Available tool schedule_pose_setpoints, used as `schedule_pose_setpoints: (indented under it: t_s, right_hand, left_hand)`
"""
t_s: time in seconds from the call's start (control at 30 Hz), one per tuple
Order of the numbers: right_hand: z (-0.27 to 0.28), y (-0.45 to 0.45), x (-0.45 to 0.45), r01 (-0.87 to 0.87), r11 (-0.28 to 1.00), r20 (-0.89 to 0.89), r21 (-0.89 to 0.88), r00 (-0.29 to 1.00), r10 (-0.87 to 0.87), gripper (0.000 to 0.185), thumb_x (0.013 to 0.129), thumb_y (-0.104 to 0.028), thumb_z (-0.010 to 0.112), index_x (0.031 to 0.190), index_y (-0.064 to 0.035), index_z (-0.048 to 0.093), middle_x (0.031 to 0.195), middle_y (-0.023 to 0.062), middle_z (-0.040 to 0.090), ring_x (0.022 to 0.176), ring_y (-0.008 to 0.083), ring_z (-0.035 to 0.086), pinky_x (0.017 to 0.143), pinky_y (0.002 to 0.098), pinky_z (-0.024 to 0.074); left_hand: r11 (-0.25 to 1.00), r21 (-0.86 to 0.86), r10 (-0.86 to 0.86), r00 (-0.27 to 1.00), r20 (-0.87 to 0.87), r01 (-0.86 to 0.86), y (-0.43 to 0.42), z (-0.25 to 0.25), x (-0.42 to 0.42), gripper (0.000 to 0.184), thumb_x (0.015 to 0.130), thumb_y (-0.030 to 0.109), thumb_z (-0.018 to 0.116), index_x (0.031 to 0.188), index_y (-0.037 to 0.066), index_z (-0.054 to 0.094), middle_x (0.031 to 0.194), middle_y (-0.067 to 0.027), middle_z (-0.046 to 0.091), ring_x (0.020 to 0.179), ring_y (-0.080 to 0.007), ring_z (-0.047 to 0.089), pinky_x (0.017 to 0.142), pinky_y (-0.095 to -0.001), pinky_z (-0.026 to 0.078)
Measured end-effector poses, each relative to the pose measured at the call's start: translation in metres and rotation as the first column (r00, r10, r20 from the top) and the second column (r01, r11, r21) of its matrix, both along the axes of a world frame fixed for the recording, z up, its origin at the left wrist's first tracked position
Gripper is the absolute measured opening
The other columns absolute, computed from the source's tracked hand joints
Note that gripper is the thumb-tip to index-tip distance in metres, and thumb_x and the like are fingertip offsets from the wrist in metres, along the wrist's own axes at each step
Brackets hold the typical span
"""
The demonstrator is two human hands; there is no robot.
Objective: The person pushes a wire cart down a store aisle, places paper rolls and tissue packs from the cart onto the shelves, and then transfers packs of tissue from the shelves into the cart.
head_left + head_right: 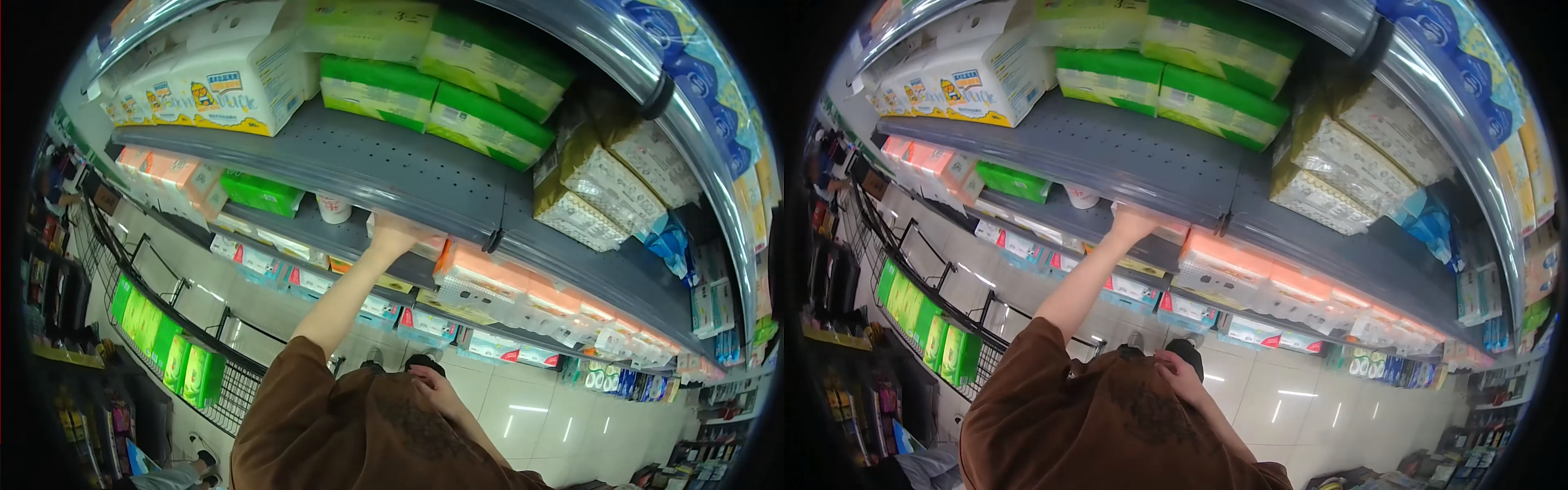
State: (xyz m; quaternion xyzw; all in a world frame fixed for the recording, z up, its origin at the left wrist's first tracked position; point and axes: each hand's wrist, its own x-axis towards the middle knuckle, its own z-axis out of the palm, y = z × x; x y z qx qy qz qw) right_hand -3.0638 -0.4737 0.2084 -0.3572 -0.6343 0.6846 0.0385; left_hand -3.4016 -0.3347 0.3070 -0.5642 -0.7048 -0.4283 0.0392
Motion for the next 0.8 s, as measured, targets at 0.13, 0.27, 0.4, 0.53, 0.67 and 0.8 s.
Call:
schedule_pose_setpoints:
  t_s: [0.13,0.27,0.4,0.53,0.67,0.8]
  right_hand:
    - [-0.002,0.006,0.006,0.089,0.996,-0.027,-0.004,0.996,-0.089,0.035,0.098,-0.016,0.059,0.131,-0.0032,0.056,0.125,0.0091,0.064,0.113,0.0174,0.062,0.096,0.0296,0.0495]
    - [-0.008,0.008,0.016,0.203,0.979,-0.025,-0.033,0.979,-0.203,0.035,0.098,-0.015,0.059,0.130,-0.0022,0.056,0.125,0.0092,0.065,0.111,0.0176,0.063,0.095,0.0298,0.0491]
    - [-0.006,0.005,0.027,0.240,0.971,0.022,-0.001,0.971,-0.240,0.038,0.100,-0.014,0.058,0.135,-0.0021,0.053,0.126,0.0080,0.064,0.111,0.0153,0.061,0.095,0.0287,0.0484]
    - [-0.001,-0.009,0.042,0.354,0.935,0.091,-0.011,0.932,-0.352,0.035,0.100,-0.014,0.058,0.133,-0.0017,0.055,0.123,0.0083,0.066,0.107,0.0154,0.063,0.092,0.0286,0.0496]
    - [-0.010,-0.010,0.060,0.412,0.911,0.102,0.019,0.906,-0.412,0.033,0.100,-0.014,0.058,0.131,-0.0023,0.056,0.122,0.0080,0.067,0.103,0.0157,0.064,0.089,0.0287,0.0503]
    - [-0.027,-0.001,0.078,0.282,0.921,0.224,0.268,0.912,-0.344,0.035,0.096,-0.015,0.061,0.129,-0.0015,0.058,0.115,0.0128,0.070,0.095,0.0191,0.067,0.085,0.0310,0.0524]
  left_hand:
    - [0.972,-0.213,0.082,0.991,-0.104,-0.102,0.039,-0.030,-0.023,0.051,0.082,0.041,0.071,0.119,0.006,0.066,0.117,-0.0146,0.068,0.110,-0.0357,0.061,0.093,-0.0436,0.047]
    - [0.957,-0.256,0.105,0.986,-0.126,-0.134,0.073,-0.046,-0.026,0.048,0.083,0.038,0.070,0.118,0.006,0.066,0.116,-0.0150,0.068,0.109,-0.0359,0.061,0.093,-0.0444,0.047]
    - [0.949,-0.276,0.125,0.986,-0.111,-0.151,0.091,-0.064,-0.026,0.044,0.084,0.036,0.068,0.116,0.006,0.066,0.115,-0.0155,0.068,0.109,-0.0361,0.061,0.093,-0.0452,0.046]
    - [0.950,-0.273,0.135,0.987,-0.082,-0.153,0.095,-0.071,-0.026,0.041,0.085,0.033,0.066,0.115,0.005,0.066,0.114,-0.0160,0.068,0.109,-0.0364,0.061,0.094,-0.0460,0.046]
    - [0.967,-0.213,0.139,0.990,-0.023,-0.141,0.086,-0.077,-0.018,0.038,0.086,0.031,0.065,0.114,0.005,0.066,0.114,-0.0165,0.067,0.108,-0.0366,0.061,0.094,-0.0468,0.046]
    - [0.858,-0.513,-0.060,0.982,-0.176,-0.039,0.027,-0.060,0.010,0.024,0.085,0.019,0.064,0.102,0.001,0.064,0.112,-0.0263,0.061,0.115,-0.0427,0.053,0.100,-0.0533,0.040]
